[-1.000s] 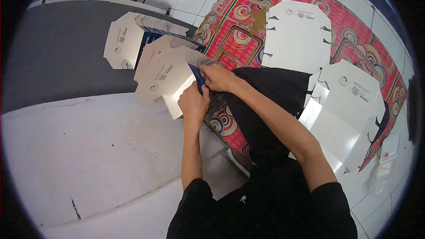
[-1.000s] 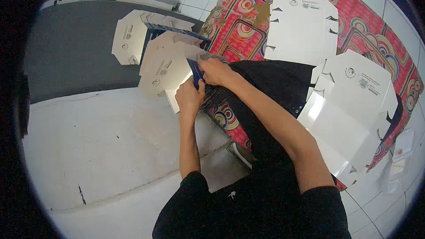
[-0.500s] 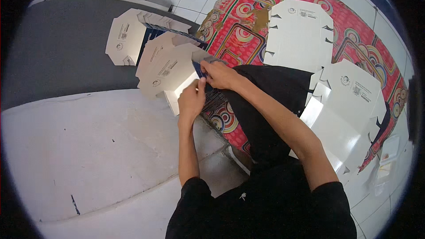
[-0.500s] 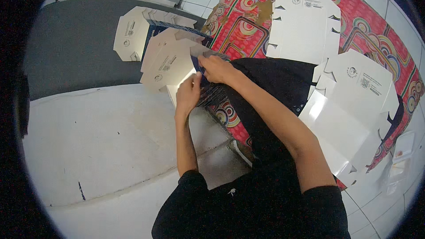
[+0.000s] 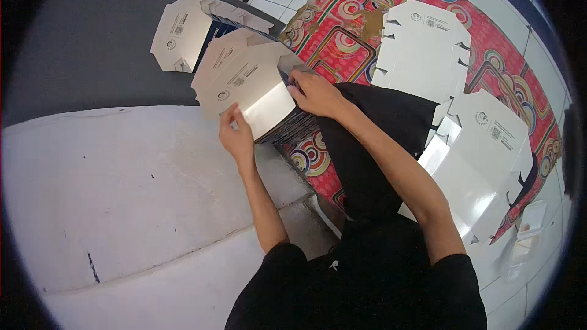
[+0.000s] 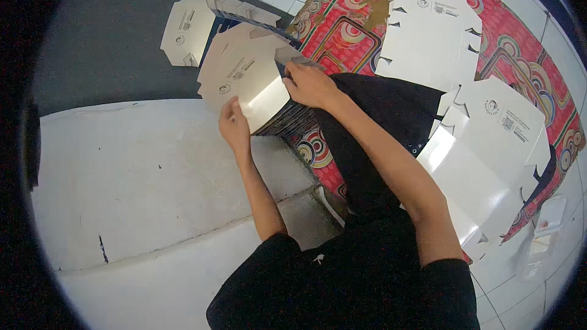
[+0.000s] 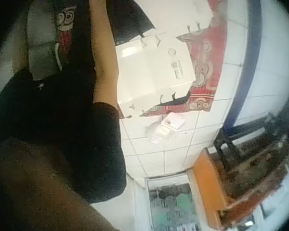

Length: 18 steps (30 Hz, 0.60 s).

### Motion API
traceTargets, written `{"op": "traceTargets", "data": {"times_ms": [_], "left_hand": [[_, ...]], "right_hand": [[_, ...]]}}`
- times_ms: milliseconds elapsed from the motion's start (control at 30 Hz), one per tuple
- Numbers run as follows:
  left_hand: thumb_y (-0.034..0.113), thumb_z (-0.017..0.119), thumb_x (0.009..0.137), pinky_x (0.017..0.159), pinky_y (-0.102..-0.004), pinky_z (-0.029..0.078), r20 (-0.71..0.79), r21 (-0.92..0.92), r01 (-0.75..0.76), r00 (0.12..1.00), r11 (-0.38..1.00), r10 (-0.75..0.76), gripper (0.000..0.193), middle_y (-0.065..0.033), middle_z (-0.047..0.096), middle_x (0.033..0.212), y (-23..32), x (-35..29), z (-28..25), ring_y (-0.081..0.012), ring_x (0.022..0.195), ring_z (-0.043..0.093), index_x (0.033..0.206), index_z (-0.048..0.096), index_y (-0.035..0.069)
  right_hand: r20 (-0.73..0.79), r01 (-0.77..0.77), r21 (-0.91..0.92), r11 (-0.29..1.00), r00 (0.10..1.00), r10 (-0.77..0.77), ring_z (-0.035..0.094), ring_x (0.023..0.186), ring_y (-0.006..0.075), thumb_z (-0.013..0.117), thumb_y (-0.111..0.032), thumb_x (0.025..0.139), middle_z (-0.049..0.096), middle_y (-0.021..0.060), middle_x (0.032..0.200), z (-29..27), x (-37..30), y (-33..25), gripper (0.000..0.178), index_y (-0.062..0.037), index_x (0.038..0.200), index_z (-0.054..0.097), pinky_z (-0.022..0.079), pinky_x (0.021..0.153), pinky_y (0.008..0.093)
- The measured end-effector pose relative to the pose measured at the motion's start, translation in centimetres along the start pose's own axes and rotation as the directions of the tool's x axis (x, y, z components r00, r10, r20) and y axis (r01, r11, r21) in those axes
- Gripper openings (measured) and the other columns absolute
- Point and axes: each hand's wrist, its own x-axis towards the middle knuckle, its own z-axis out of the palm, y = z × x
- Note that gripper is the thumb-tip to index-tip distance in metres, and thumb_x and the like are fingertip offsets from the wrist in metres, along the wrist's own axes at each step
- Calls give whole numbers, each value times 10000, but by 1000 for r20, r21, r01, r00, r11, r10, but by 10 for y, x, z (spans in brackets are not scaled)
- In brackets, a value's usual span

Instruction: Assembling flat cardboard food boxes by folding them into shape.

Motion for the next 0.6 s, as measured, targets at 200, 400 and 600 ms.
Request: {"op": "traceTargets", "data": {"times_ms": [200,400,600], "left_hand": [[145,590,948,910,-404,514,-181,1,-9,983,1000,9,349,-227,679,1196,-37,-3,5,-301,968,687,1239,648,-39],[146,584,947,891,-407,533,85,71,64,994,995,-70,374,-238,660,1244,-52,2,-5,-353,1001,693,1270,636,-34],[136,582,953,996,-441,473,152,188,40,986,981,-70,387,-251,636,1280,-15,-12,1,-377,1138,635,1295,612,-43]], "right_hand": [[22,-40,-151,988,999,44,681,858,433,598,-409,934,694,261,861,-2,-10,-17,444,11,1071,640,533,807,518],[-24,-107,-86,990,994,106,684,812,423,612,-406,924,699,248,857,-5,-9,-27,431,6,1041,664,539,760,510],[-55,-95,-159,983,995,87,677,857,392,612,-427,932,701,207,872,-11,-19,-14,411,-33,1041,663,519,775,504]]}}
